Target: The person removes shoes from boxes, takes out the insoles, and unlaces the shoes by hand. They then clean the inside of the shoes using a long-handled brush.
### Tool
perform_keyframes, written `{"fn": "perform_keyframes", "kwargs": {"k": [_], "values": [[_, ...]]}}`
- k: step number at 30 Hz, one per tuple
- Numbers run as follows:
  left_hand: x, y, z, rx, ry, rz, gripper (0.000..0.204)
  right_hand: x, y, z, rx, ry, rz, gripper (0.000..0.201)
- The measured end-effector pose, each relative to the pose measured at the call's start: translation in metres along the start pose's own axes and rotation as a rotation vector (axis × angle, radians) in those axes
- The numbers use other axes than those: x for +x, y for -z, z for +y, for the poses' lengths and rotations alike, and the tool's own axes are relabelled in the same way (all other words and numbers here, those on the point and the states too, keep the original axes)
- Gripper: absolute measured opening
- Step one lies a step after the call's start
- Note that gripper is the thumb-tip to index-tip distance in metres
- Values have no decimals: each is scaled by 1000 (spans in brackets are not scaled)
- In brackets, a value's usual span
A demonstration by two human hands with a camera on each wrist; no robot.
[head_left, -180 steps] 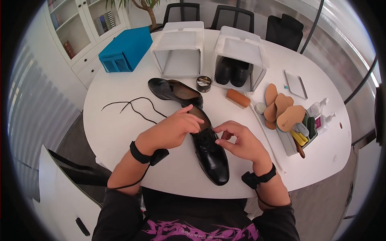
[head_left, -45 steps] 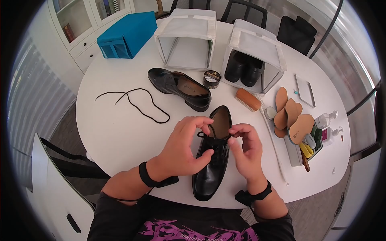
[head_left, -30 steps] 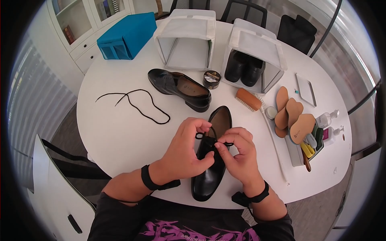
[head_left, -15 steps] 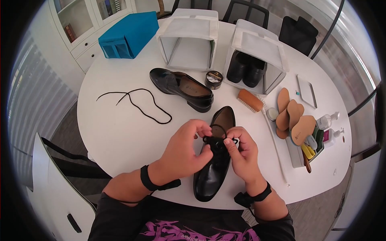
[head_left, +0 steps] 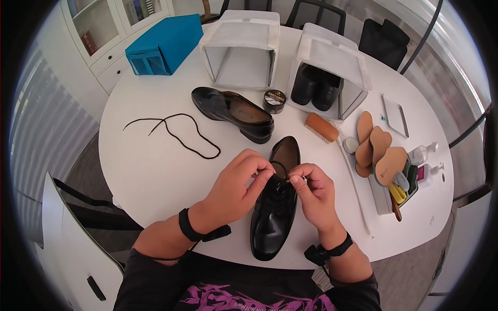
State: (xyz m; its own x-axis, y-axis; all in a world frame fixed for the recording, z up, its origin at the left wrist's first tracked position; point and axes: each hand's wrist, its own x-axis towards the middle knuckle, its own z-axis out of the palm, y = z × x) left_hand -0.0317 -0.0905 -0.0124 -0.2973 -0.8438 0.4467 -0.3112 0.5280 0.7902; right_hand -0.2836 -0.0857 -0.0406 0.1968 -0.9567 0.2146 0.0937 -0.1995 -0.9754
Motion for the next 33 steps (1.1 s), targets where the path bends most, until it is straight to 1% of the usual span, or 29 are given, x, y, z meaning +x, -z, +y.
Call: {"fn": "perform_keyframes", "kwargs": {"k": [1, 2, 4, 7, 8, 10, 13, 15, 16, 18, 19, 21, 23, 25, 26, 28, 30, 33], "values": [[-1, -2, -1, 1, 1, 0, 12, -1, -1, 1, 85, -53, 36, 6], [-2, -5, -2, -47, 24, 17, 11, -1, -1, 2, 86, -54, 36, 6], [-2, -5, -3, -94, 45, 34, 10, -1, 2, 4, 41, -10, 8, 7], [-2, -4, -2, -85, 46, 22, 11, -1, 2, 8, 72, 23, 12, 11], [-2, -4, -2, -92, 53, 41, 12, 0, 2, 8, 72, 23, 12, 11], [-2, -5, -1, -97, 62, 63, 13, 1, 1, 6, 216, 2, 36, 15], [-4, -4, -2, -135, 92, 82, 16, 2, 2, 8, 243, 3, 38, 17], [-6, -5, -4, -364, 178, 56, 18, 1, 3, 11, 205, 4, 41, 17], [-6, -5, -2, -364, 178, 56, 18, 0, 3, 12, 168, 4, 45, 18], [-5, -5, 2, -576, 279, 66, 17, 0, 3, 13, 137, 6, 49, 18], [-4, -6, 3, -576, 279, 65, 17, 0, 2, 13, 106, 7, 53, 18], [-2, -7, 4, -671, 255, 81, 17, 0, 2, 11, 121, 18, 57, 18], [-3, -6, 2, -616, 235, 88, 18, 1, 2, 9, 135, 28, 59, 18], [-3, -7, -2, -560, 214, 95, 19, 2, 2, 8, 237, 28, 74, 13], [-3, -8, -6, -525, 188, 102, 19, 2, 3, 8, 237, 29, 75, 13], [-3, -8, -8, -491, 164, 109, 19, 2, 4, 7, 315, -11, 82, 14], [-4, -8, -9, -415, 137, 106, 19, 1, 5, 8, 325, -12, 87, 13], [-4, -8, -6, -458, 157, 118, 20, 2, 5, 9, 351, 2, 91, 13]]}}
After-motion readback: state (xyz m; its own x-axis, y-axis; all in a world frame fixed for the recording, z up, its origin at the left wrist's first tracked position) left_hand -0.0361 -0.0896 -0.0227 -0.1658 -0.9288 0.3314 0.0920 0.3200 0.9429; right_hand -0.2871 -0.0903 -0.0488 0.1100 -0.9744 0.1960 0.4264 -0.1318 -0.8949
